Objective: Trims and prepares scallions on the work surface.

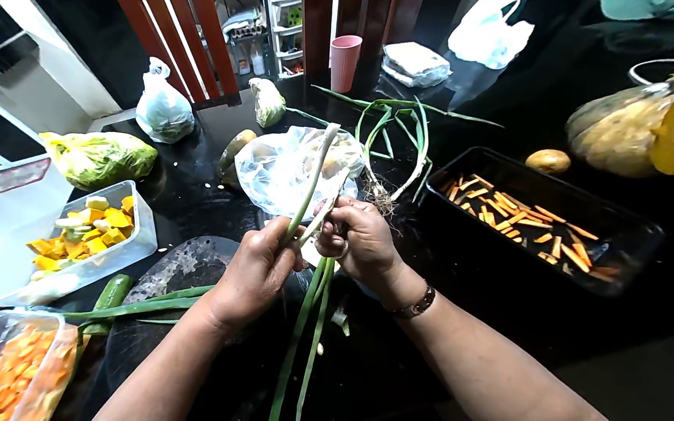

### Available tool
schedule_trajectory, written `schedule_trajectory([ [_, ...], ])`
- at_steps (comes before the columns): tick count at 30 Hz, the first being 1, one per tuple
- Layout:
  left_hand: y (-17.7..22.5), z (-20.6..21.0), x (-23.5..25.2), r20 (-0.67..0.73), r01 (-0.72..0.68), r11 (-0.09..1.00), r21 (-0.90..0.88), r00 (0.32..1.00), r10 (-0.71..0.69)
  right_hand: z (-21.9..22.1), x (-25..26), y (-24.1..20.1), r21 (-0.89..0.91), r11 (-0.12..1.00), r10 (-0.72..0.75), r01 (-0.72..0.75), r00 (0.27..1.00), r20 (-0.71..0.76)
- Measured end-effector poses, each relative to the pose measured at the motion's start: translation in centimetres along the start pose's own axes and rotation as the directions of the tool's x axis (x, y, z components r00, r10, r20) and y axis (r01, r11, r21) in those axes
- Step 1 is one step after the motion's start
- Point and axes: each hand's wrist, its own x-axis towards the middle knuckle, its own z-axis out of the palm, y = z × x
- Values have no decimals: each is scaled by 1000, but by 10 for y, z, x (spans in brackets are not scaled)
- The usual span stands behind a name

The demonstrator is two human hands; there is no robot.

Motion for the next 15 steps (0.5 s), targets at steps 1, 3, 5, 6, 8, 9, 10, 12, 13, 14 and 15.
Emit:
schedule_trajectory([
  [1, 0, -1, 0, -3, 4, 1000, 4, 1000, -4, 0, 0, 0, -2, 1000, -1, 1, 1000, -8],
  [3, -1, -1, 0, 1, 1, 1000, 21, 1000, -1, -2, 0, -1, -1, 1000, -15, 15, 1000, -17],
  [5, -2, 0, 0, 15, -19, 999, 38, 1000, 19, -3, 1, 0, 9, 999, -31, 32, 999, -20],
  [6, -2, 0, 0, 22, -33, 998, 47, 999, 32, -3, 2, 0, 15, 999, -34, 34, 999, -20],
  [8, -3, 0, -1, 40, -51, 998, 49, 998, 49, -2, 1, 0, 3, 999, -43, 43, 999, -23],
  [9, -3, 0, -1, 46, -55, 998, 40, 998, 53, -2, 1, 1, -13, 998, -57, 56, 998, -24],
  [10, -3, 0, -1, 49, -53, 998, 33, 997, 52, -2, 1, 1, -31, 997, -76, 75, 997, -28],
  [12, -2, 0, -1, 51, -44, 999, 21, 998, 43, -1, 1, 3, -44, 992, -117, 115, 992, -40],
  [13, -2, 0, -1, 50, -41, 999, 16, 998, 40, -1, 0, 4, -38, 991, -128, 127, 991, -33],
  [14, -1, 0, 0, 44, -35, 999, 1, 998, 35, -1, 0, 4, -32, 991, -132, 131, 991, -26],
  [15, -1, -1, 0, 34, -21, 999, -27, 999, 22, -1, 1, 3, -29, 991, -129, 128, 991, -26],
])
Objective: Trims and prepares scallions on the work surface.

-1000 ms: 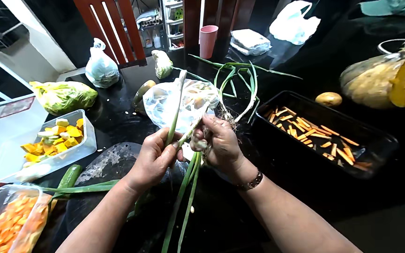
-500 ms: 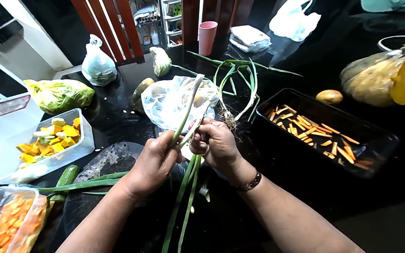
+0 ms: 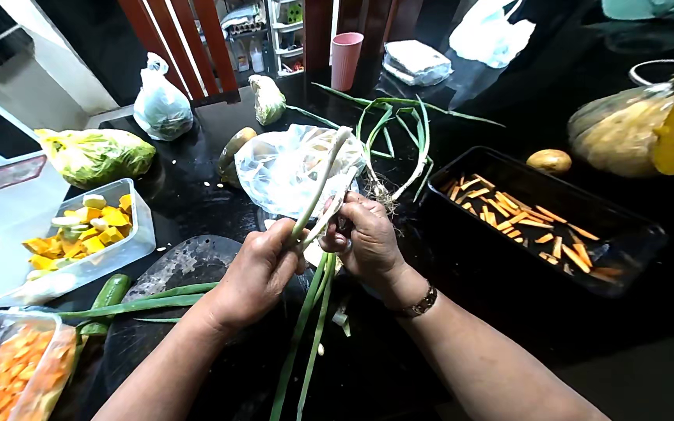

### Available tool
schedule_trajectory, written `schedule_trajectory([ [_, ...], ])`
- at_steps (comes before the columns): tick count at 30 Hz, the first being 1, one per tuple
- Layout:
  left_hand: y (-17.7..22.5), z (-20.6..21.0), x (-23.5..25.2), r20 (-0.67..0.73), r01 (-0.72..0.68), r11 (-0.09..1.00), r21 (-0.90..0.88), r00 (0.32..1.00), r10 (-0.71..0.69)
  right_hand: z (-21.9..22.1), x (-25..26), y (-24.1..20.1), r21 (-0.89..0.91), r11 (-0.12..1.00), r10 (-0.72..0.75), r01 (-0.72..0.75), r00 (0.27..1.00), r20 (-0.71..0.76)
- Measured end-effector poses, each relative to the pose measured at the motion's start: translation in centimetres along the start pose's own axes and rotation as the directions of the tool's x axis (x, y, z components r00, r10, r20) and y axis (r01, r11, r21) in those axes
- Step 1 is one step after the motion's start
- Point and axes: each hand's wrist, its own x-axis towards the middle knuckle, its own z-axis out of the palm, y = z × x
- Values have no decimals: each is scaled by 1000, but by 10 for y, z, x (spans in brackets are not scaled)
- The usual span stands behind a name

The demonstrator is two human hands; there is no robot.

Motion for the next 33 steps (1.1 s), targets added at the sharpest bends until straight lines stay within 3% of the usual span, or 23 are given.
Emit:
schedule_trajectory([
  [4, -1, -1, 2, -60, 69, 990, -124, 995, -77, -4, 1, 2, -13, 1000, 18, -18, 998, 53],
  [8, -2, 1, 3, -90, 55, 996, -75, 994, -62, -5, -1, 8, -44, 999, 18, -10, 987, 163],
  [13, -6, 5, 3, -75, 64, 994, -84, 995, -70, 4, -6, 9, -98, 995, 6, 3, 996, 93],
  [20, -2, -4, 5, -38, 113, 943, -314, 991, -132, 4, -7, 10, -131, 985, -103, 116, 990, 97],
  [23, -3, -11, 4, -39, 119, 923, -365, 989, -143, 2, -4, 7, -179, 974, -140, 140, 990, 14],
  [27, -2, -18, 1, -67, 100, 939, -329, 989, -129, -2, 4, 0, -97, 991, -102, 92, 990, -98],
  [33, 1, -7, 0, -80, 83, 976, -203, 992, -101, -8, 2, 1, -36, 997, -64, 67, 995, 73],
])
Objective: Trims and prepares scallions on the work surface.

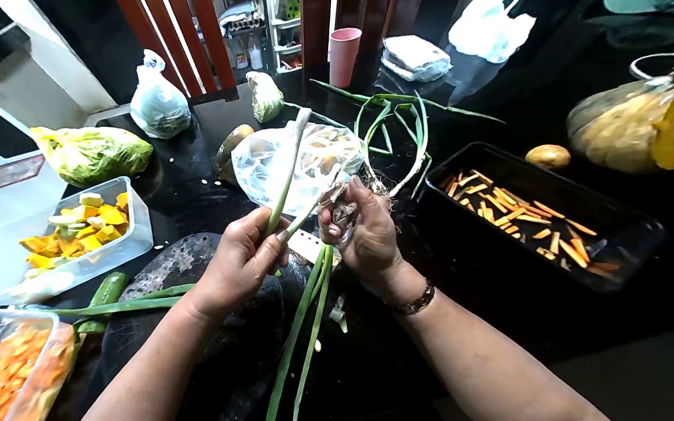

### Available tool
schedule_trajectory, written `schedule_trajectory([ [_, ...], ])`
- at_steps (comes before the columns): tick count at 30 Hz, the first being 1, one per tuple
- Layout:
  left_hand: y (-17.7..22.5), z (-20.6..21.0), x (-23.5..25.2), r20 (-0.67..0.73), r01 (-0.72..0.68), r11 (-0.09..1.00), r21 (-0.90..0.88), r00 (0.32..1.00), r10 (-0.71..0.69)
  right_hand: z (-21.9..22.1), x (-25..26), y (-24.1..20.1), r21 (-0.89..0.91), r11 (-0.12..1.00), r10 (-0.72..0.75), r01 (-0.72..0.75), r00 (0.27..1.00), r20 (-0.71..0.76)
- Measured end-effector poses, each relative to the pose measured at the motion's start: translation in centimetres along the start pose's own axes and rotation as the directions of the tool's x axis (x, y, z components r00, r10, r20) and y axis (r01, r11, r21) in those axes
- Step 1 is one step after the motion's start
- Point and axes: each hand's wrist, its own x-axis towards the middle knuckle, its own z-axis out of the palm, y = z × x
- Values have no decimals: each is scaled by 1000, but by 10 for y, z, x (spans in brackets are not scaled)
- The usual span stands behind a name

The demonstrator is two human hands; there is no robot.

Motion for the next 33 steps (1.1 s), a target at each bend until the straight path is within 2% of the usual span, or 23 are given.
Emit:
schedule_trajectory([
  [2, -1, 5, -2, 22, -32, 992, 118, 999, 30, 6, -2, 0, -63, 998, -21, 20, 1000, -16],
  [5, -5, 13, -5, 92, -126, 951, 283, 990, 104, 16, -4, 1, -115, 993, -8, -10, 988, -152],
  [8, -10, 17, -7, 127, -182, 930, 318, 981, 149, 20, -5, 2, -88, 995, 17, -42, 964, -264],
  [13, -4, 17, -8, 106, -124, 982, 142, 988, 109, 22, -6, -2, 6, 999, 42, -42, 955, -295],
  [19, 2, 0, -4, -1, 56, 982, -182, 998, -57, 14, -2, -1, -66, 996, -72, 57, 964, -258],
  [27, 4, -19, 0, -17, 135, 969, -206, 990, -142, 4, 4, -16, -82, 992, -112, 91, 944, -311],
  [31, 7, -37, -8, -78, 175, 959, -224, 977, -197, -26, 13, -32, -145, 983, -154, 111, 930, -332],
  [33, 10, -42, -10, -121, 192, 941, -280, 965, -233, -36, 24, -37, -97, 987, -149, 126, 945, -291],
])
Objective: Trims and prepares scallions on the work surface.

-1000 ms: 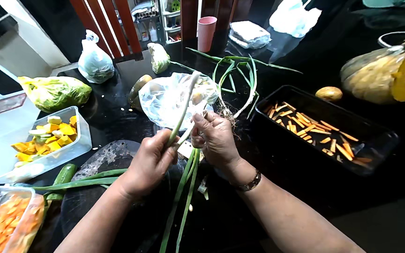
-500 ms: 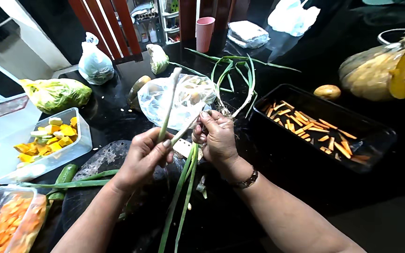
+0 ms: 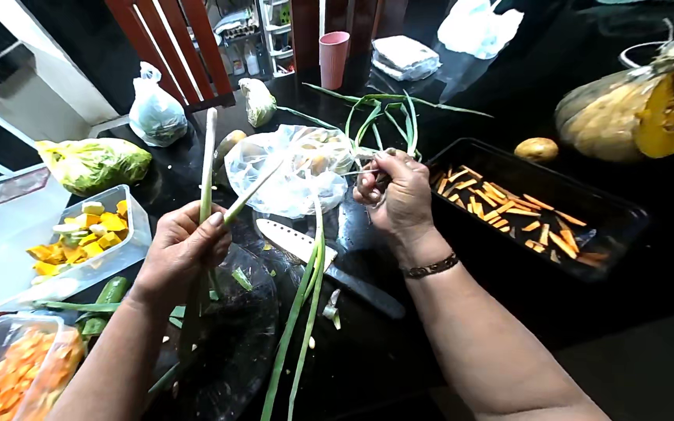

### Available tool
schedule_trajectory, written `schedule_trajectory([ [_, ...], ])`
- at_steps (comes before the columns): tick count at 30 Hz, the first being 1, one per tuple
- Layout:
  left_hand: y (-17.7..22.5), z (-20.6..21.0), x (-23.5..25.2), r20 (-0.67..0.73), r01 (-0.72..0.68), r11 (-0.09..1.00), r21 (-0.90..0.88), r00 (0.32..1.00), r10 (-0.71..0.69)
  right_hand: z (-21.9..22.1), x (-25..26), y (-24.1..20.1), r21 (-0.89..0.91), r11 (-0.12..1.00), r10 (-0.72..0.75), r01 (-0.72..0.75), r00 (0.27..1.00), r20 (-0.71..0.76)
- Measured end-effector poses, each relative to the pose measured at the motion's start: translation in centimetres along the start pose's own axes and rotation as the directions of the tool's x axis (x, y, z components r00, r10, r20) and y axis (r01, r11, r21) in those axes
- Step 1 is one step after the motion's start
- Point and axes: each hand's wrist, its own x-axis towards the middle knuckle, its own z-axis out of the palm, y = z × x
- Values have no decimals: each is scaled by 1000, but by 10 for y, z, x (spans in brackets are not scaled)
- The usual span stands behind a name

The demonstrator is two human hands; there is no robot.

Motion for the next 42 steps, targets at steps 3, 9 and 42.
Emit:
schedule_trajectory([
  [3, -1, 1, 2, 11, 7, 998, -69, 1000, -7, 1, 3, 6, 93, 988, 121, -127, 990, 72],
  [9, -2, 13, 11, 35, 33, 991, -132, 999, -28, 0, -1, 18, 206, 960, 167, -190, 978, 123],
  [42, -12, 61, 20, 91, 282, 959, -22, 956, -279, 27, -31, 18, -285, 958, 135, -27, 921, 365],
])
